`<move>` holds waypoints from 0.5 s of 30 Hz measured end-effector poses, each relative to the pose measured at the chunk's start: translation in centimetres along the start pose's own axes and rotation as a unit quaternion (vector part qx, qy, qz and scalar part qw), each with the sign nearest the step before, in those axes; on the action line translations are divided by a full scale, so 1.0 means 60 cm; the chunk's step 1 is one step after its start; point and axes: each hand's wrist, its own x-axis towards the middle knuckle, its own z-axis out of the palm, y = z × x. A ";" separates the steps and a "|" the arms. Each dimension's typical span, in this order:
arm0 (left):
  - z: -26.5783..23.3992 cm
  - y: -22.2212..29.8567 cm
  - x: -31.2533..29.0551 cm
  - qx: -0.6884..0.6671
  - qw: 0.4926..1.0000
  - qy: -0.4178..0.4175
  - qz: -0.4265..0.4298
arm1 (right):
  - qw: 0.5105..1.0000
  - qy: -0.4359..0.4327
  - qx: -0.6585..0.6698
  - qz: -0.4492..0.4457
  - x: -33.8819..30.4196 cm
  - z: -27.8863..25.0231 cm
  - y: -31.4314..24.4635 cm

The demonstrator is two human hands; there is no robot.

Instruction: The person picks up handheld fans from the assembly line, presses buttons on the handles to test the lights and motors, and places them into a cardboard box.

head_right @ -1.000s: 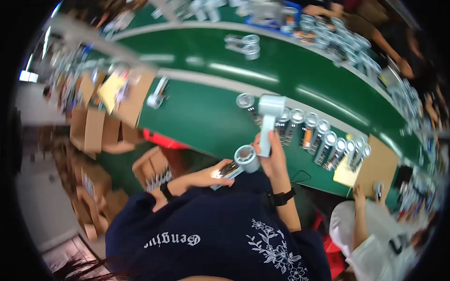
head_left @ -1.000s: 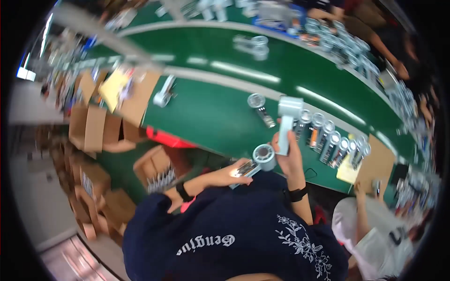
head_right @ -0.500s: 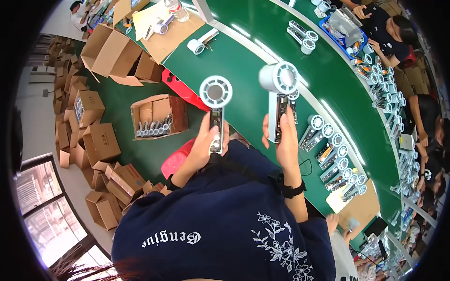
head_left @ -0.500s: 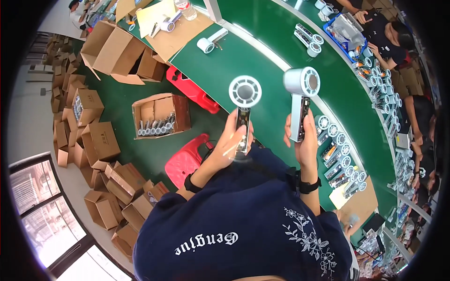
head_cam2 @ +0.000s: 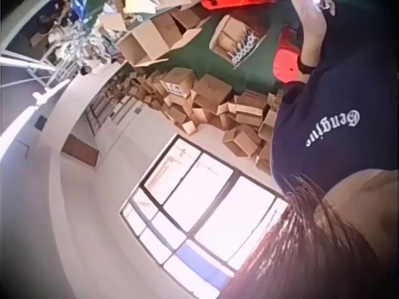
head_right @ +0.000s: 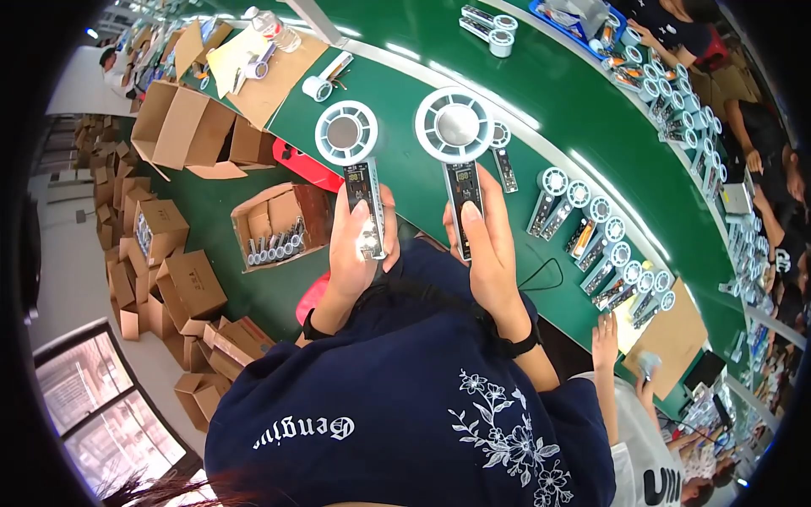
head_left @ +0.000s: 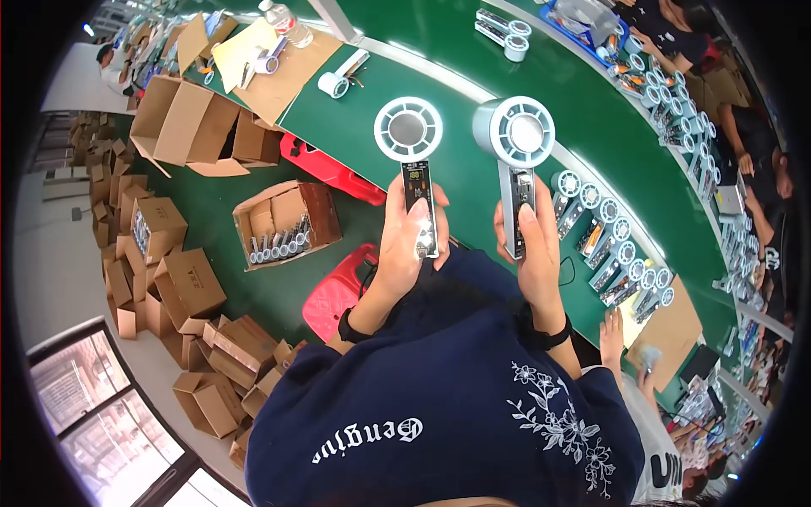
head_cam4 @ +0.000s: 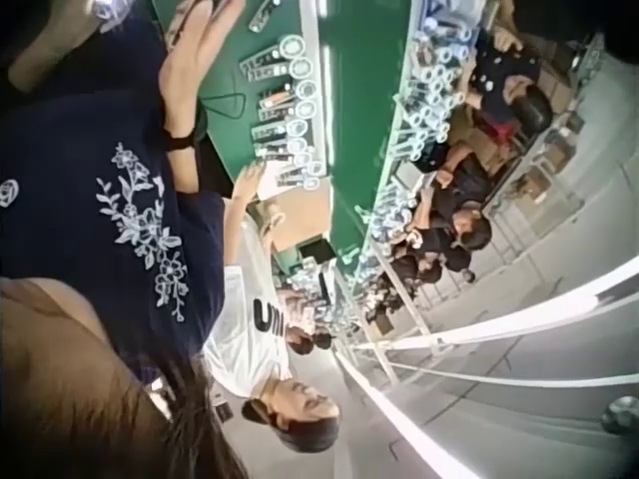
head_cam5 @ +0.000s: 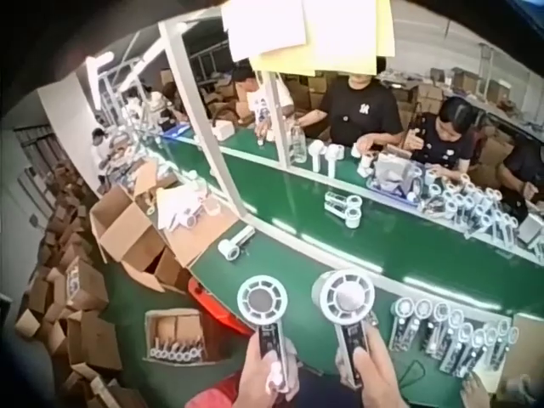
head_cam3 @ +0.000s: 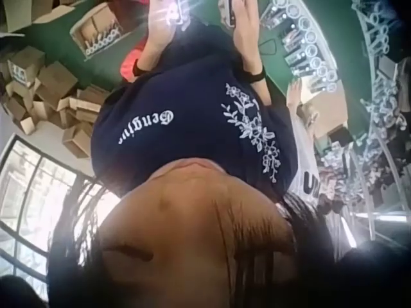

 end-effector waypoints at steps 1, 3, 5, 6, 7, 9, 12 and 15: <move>0.006 -0.002 0.002 0.001 1.000 -0.005 0.002 | 1.000 0.008 0.003 -0.001 -0.004 -0.002 -0.003; 0.015 -0.005 0.006 0.002 1.000 -0.013 0.010 | 1.000 0.015 0.011 -0.004 -0.010 -0.006 -0.009; 0.028 -0.006 0.010 -0.007 1.000 -0.023 0.009 | 1.000 0.025 0.017 -0.007 -0.015 -0.011 -0.010; 0.036 -0.007 0.012 -0.018 0.999 -0.029 0.011 | 0.999 0.033 0.021 -0.013 -0.018 -0.013 -0.011; 0.042 -0.008 0.014 -0.029 0.999 -0.034 0.014 | 0.999 0.041 0.025 -0.019 -0.021 -0.016 -0.011; 0.052 -0.012 0.018 -0.028 0.999 -0.043 0.010 | 0.998 0.053 0.030 -0.026 -0.024 -0.022 -0.012; 0.066 -0.019 0.023 -0.028 0.998 -0.056 0.006 | 0.998 0.055 0.021 -0.028 -0.028 -0.032 -0.015; 0.080 -0.025 0.027 -0.013 0.998 -0.056 0.010 | 0.997 0.065 0.022 -0.031 -0.031 -0.041 -0.016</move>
